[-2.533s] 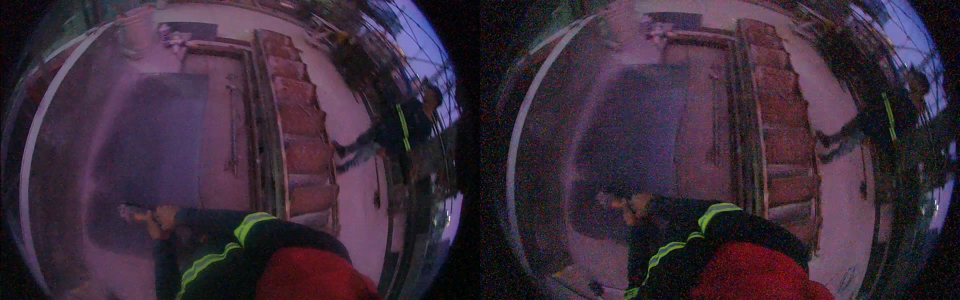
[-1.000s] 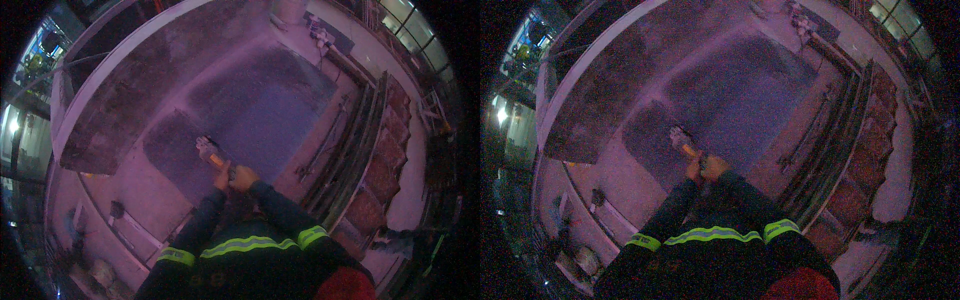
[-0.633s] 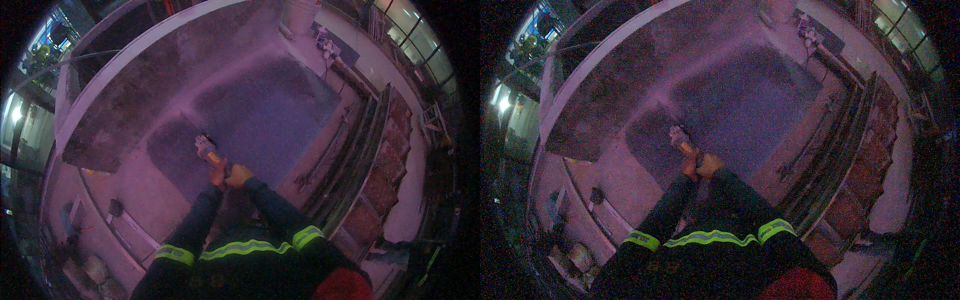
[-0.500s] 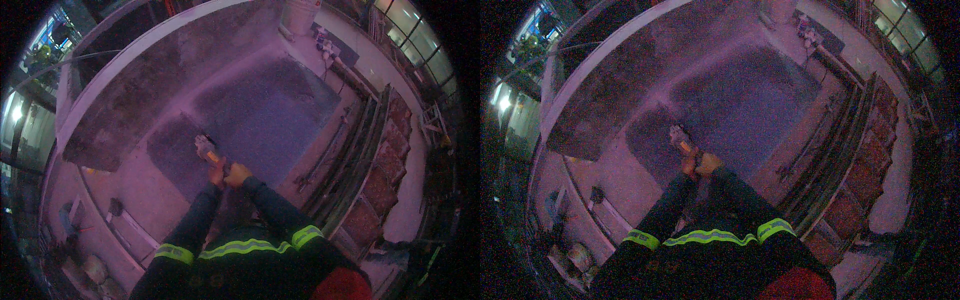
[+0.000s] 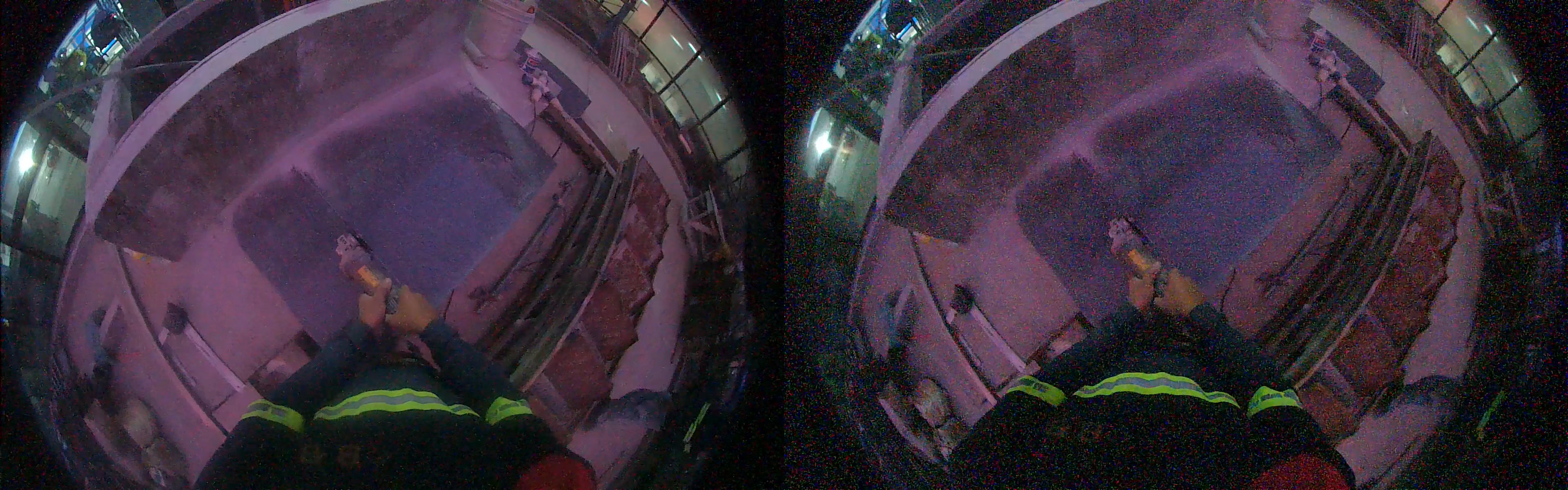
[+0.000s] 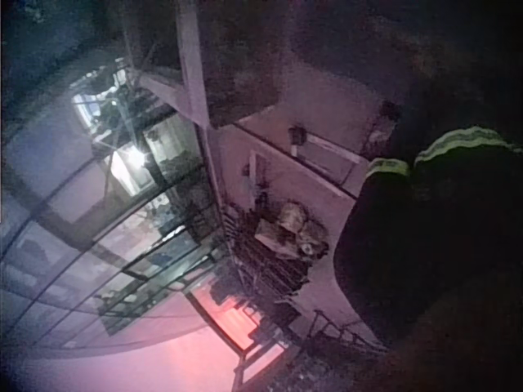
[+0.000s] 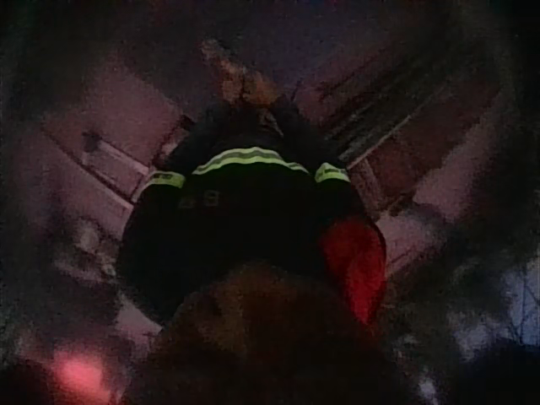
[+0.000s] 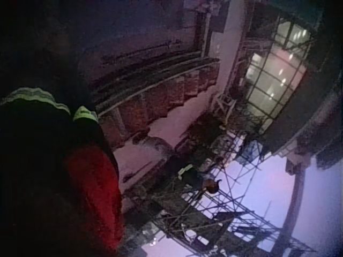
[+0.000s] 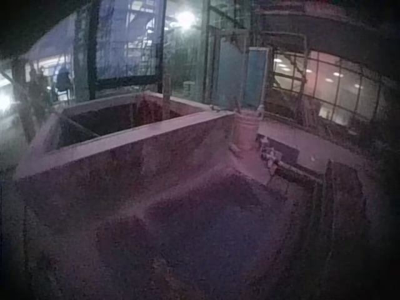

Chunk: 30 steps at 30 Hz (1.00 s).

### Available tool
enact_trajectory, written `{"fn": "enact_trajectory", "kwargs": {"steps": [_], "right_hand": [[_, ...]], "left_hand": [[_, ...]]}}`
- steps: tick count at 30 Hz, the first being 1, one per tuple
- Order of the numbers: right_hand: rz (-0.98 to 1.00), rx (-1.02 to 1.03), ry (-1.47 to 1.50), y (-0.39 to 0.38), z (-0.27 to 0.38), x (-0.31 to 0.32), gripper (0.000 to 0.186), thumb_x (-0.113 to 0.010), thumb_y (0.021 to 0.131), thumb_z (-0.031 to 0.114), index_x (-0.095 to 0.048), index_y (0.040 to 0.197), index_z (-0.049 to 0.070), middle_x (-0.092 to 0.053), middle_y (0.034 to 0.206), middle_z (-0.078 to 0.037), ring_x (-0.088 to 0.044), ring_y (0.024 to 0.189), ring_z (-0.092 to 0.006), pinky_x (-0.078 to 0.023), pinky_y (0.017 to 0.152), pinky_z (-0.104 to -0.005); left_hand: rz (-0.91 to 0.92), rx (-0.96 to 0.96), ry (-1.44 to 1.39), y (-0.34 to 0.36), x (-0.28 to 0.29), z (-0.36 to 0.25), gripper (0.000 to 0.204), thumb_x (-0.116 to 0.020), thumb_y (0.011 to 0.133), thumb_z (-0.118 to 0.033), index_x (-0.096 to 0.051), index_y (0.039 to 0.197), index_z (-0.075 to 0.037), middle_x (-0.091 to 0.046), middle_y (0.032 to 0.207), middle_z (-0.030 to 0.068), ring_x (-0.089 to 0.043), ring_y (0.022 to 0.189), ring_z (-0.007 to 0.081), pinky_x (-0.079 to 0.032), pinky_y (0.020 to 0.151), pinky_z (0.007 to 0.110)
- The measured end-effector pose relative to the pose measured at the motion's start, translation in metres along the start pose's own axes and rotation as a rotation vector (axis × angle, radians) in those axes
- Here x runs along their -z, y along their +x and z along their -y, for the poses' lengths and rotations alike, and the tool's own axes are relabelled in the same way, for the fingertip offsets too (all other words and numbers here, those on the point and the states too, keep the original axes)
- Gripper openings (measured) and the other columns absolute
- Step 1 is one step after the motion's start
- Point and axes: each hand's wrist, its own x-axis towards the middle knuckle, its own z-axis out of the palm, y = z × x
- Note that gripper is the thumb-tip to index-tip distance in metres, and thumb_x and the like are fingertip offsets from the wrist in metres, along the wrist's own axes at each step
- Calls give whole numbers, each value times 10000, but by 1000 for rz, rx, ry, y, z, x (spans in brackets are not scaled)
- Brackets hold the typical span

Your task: The person uses a handheld angle grinder to grind a section of a concrete floor. They hold the tool with both hands and move it across the surface, generating dust. The person briefly pauses to reposition the grinder before continuing the grinding action.

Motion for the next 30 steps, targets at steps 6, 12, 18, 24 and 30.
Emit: {"fn": "enact_trajectory", "kwargs": {"steps": [6, 12, 18, 24, 30], "right_hand": [[-11, 37, 48, 10, 0, -6, 626, -726, 658, 358, -497, 1063, -62, -638, 945, -273, -633, 879, -426, -510, 756, -490], [-80, 31, 28, 33, -7, -27, 585, -723, 657, 337, -518, 1045, -51, -639, 961, -270, -635, 884, -426, -517, 751, -497], [-45, 13, 107, 35, -3, -20, 559, -696, 660, 364, -579, 988, -73, -637, 946, -280, -628, 897, -429, -507, 765, -489], [27, -5, 96, 56, 1, -24, 607, -737, 617, 404, -611, 1056, 3, -644, 1020, -242, -634, 929, -408, -526, 805, -480], [-22, 29, -30, 50, -16, 0, 636, -750, 602, 411, -598, 1087, 28, -641, 1029, -233, -630, 943, -410, -525, 800, -489]], "left_hand": [[-120, 136, 188, 11, 2, 0, 705, -667, 697, -615, -637, 991, 24, -656, 867, 132, -631, 803, 282, -486, 728, 402], [116, 67, -26, 26, 15, 6, 468, -679, 819, -409, -614, 1023, 7, -639, 911, 56, -612, 762, 169, -488, 689, 333], [101, -43, -4, 73, 17, 43, 476, -685, 815, -403, -590, 1066, -10, -629, 939, 54, -598, 793, 179, -489, 704, 340], [74, -159, -63, 135, 32, 86, 443, -705, 795, -384, -567, 1001, -17, -596, 868, 56, -590, 805, 188, -482, 688, 348], [140, -250, -273, 68, -9, 27, 440, -693, 804, -355, -561, 1012, 10, -603, 859, 75, -610, 818, 210, -488, 713, 363]]}}
